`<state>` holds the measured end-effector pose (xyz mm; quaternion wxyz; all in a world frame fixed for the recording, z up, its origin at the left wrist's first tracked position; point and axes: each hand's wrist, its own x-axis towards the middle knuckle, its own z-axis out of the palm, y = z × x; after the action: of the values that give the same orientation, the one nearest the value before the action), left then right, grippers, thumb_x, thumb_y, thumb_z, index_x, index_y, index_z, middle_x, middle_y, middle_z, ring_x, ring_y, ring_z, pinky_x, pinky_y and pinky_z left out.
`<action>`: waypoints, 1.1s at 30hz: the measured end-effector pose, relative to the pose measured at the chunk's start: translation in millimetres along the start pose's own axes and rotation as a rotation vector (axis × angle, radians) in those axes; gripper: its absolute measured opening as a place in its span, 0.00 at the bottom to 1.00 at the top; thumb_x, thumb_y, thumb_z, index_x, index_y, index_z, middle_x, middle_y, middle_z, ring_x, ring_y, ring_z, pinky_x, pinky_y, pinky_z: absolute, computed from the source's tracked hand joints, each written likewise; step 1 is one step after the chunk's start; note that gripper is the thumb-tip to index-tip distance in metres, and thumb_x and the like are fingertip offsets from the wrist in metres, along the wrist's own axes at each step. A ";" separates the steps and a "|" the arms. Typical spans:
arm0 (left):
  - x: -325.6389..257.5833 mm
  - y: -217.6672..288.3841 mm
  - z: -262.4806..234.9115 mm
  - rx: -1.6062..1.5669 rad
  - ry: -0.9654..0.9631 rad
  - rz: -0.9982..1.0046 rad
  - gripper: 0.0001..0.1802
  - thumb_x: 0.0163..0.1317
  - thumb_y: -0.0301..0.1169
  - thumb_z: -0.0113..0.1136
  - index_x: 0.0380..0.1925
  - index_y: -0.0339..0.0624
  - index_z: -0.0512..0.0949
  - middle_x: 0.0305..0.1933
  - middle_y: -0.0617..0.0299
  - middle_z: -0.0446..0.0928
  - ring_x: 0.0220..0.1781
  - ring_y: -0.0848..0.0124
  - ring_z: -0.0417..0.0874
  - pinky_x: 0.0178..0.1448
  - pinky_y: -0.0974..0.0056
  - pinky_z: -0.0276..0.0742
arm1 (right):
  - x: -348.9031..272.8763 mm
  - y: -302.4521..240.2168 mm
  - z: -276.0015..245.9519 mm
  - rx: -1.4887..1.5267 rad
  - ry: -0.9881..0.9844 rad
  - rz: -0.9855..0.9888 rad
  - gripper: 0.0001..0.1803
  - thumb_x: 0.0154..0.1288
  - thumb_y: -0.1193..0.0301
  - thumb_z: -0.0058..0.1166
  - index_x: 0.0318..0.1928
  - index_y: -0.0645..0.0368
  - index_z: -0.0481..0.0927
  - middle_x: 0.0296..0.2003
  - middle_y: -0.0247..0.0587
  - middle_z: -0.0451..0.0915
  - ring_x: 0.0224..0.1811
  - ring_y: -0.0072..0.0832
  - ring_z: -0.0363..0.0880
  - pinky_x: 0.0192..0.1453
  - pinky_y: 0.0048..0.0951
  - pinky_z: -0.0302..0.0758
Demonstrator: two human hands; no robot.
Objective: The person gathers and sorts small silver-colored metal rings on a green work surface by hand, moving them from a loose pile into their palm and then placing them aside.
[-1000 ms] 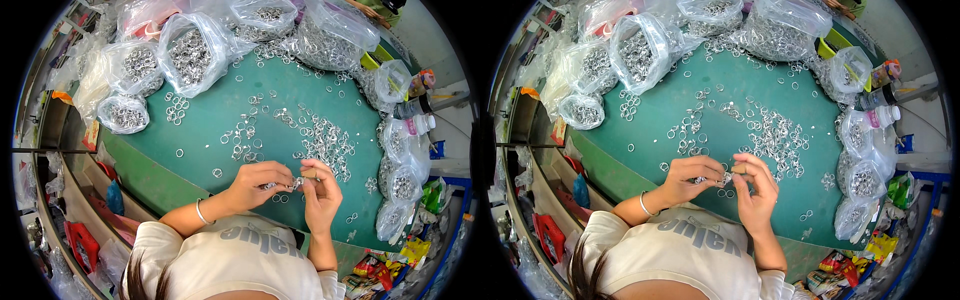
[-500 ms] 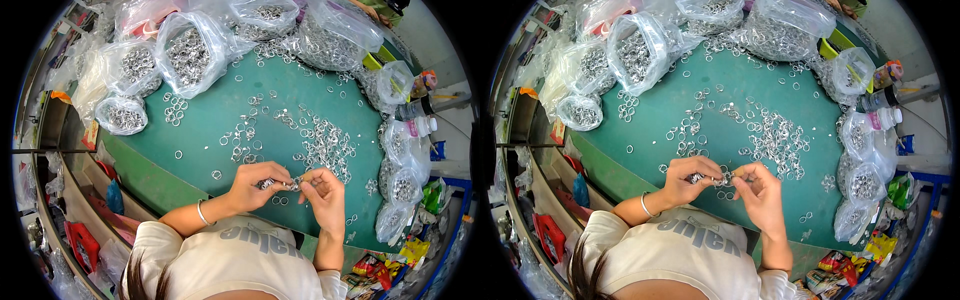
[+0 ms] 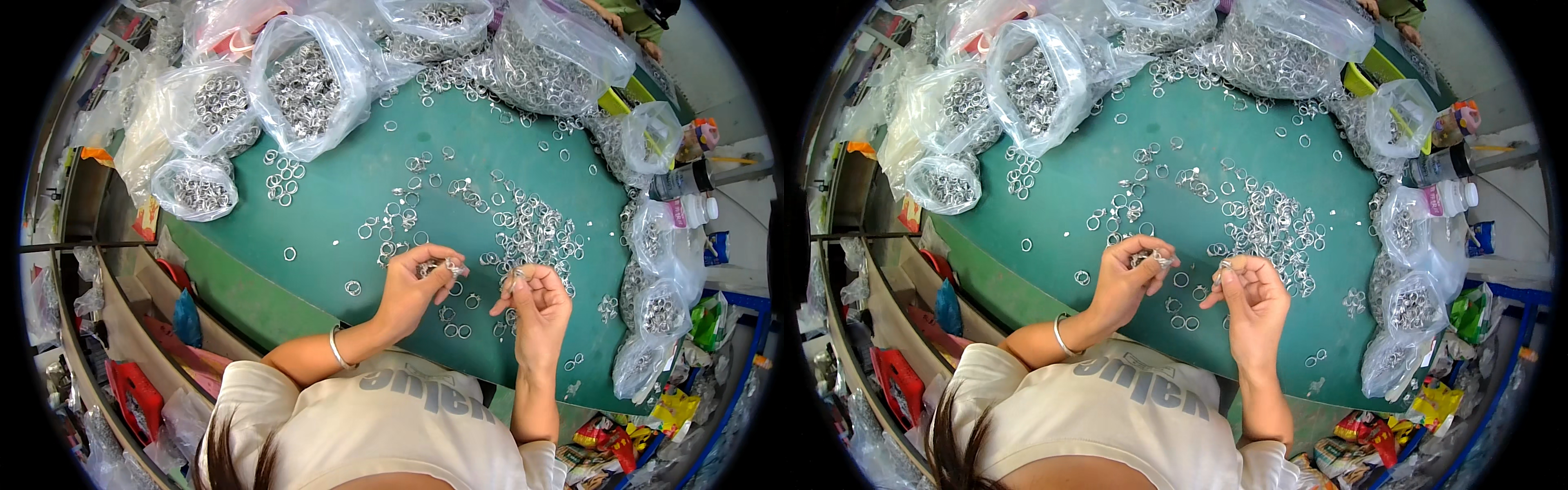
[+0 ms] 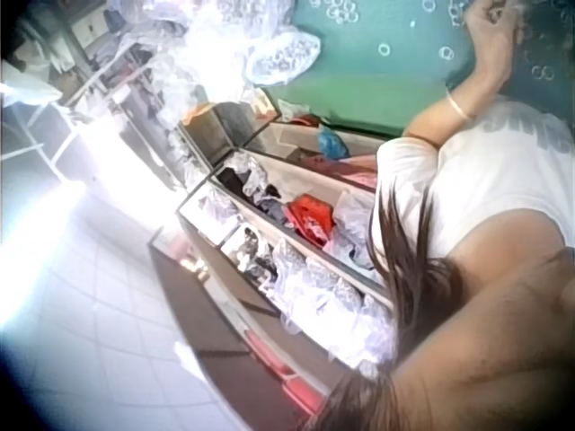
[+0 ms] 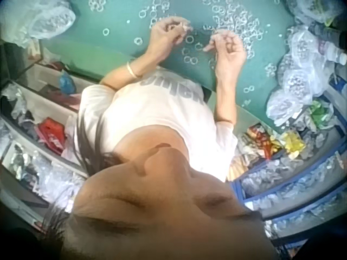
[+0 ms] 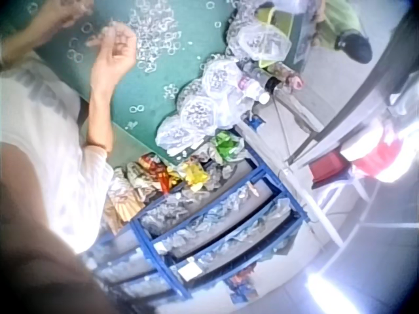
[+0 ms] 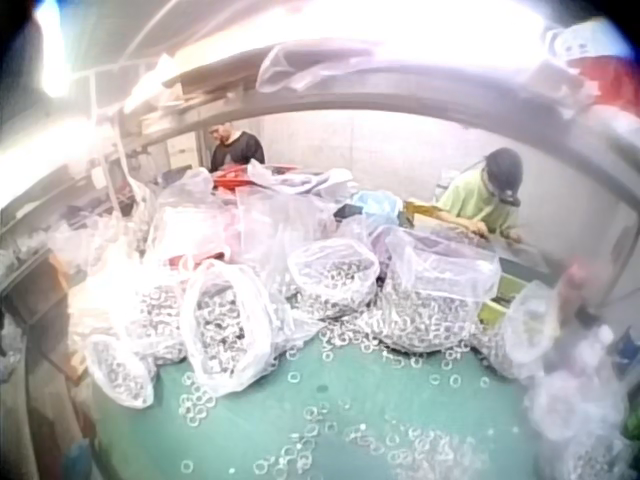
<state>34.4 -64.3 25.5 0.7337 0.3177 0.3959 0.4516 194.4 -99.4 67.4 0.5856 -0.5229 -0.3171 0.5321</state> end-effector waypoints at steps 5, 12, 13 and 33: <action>2.9 2.3 -2.3 -0.245 0.013 -0.293 0.10 0.61 0.22 0.52 0.42 0.35 0.76 0.42 0.53 0.79 0.39 0.72 0.79 0.36 0.72 0.76 | 11.6 20.1 -8.3 -0.781 -0.027 -0.178 0.09 0.57 0.83 0.56 0.40 0.65 0.76 0.24 0.39 0.79 0.23 0.21 0.75 0.27 0.22 0.72; 3.0 20.5 -32.1 -0.233 -0.036 -0.364 0.12 0.62 0.25 0.54 0.45 0.34 0.76 0.39 0.57 0.79 0.38 0.71 0.80 0.40 0.69 0.78 | 32.0 38.7 -21.0 -0.677 -0.027 -0.077 0.10 0.56 0.84 0.55 0.40 0.63 0.79 0.26 0.39 0.80 0.26 0.19 0.78 0.29 0.21 0.73; 5.3 18.2 -38.1 -0.224 -0.045 -0.364 0.12 0.62 0.26 0.54 0.45 0.33 0.76 0.38 0.58 0.79 0.36 0.72 0.80 0.37 0.70 0.78 | 35.2 39.0 -19.6 -0.658 -0.022 -0.080 0.10 0.56 0.84 0.55 0.40 0.63 0.80 0.27 0.38 0.81 0.26 0.19 0.78 0.29 0.20 0.73; 58.1 39.7 -32.2 0.291 -0.041 -0.185 0.08 0.61 0.28 0.58 0.37 0.34 0.80 0.23 0.65 0.75 0.19 0.84 0.68 0.21 0.79 0.60 | 393.7 -184.9 -67.2 -1.083 0.399 -0.835 0.12 0.56 0.74 0.57 0.40 0.68 0.80 0.30 0.43 0.82 0.34 0.30 0.81 0.38 0.28 0.75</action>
<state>6.3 7.9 25.5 0.7263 0.3918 0.4696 0.3138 402.3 279.0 153.3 0.4454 -0.6626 -0.5974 -0.0751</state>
